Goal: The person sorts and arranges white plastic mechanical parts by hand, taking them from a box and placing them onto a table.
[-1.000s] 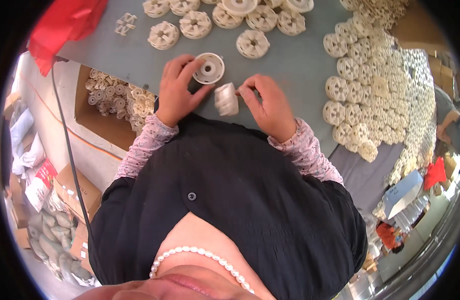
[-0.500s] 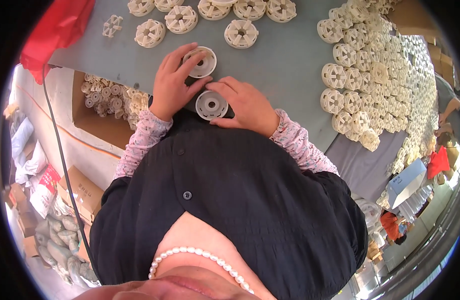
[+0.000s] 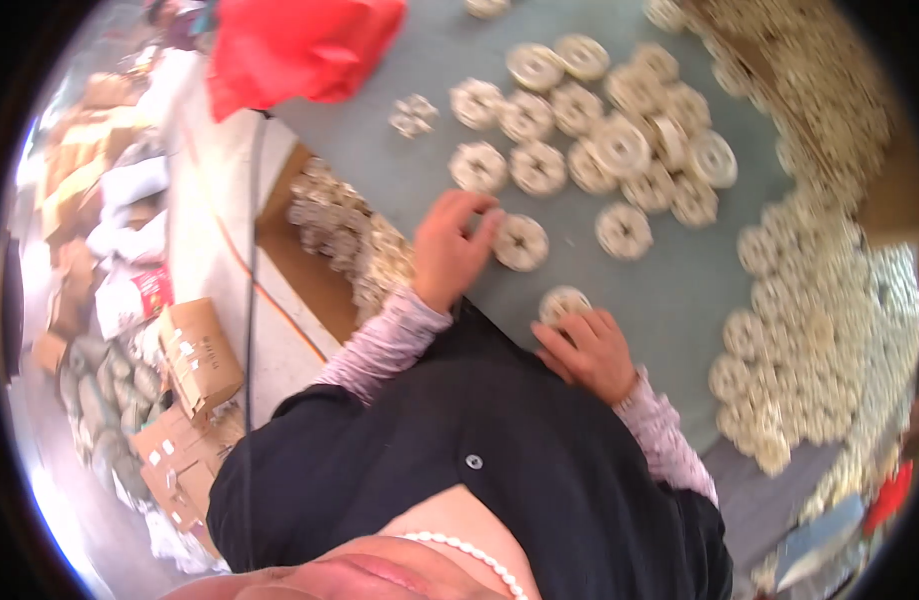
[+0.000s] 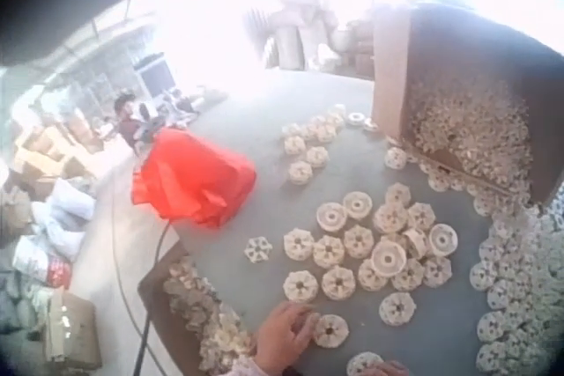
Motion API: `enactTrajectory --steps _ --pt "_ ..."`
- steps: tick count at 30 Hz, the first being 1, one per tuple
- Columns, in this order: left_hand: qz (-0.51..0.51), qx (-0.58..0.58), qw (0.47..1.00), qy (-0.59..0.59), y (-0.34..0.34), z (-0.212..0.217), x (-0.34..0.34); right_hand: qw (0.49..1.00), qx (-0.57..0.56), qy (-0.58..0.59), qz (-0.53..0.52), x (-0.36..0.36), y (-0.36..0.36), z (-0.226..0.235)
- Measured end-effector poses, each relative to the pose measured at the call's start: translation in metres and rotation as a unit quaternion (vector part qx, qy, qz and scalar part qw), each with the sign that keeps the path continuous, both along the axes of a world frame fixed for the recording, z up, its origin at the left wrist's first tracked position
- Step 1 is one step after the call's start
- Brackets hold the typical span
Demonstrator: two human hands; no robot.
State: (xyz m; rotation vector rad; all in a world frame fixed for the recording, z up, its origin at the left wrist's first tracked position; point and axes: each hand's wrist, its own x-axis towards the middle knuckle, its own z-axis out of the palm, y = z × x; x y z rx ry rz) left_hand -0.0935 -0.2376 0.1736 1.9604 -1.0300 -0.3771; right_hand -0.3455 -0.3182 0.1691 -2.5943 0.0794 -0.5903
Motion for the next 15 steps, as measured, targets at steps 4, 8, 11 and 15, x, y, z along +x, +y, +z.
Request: enactTrajectory --steps 4,8,11,15 --pt "0.064 -0.096 0.989 -0.092 0.002 -0.011 0.036 0.994 0.07 -0.029 -0.076 0.006 -0.016 0.009" --pt "0.046 -0.079 0.971 -0.219 -0.012 -0.018 0.064 0.951 0.065 -0.083 -0.291 0.02 -0.06 0.006" --pt "0.041 -0.072 0.988 -0.131 -0.021 -0.031 0.07 0.944 0.044 -0.065 -0.321 0.033 -0.079 -0.002" --pt "-0.001 -0.055 0.996 -0.075 -0.019 -0.024 0.063 0.947 0.069 -0.054 -0.308 0.032 -0.08 -0.008"
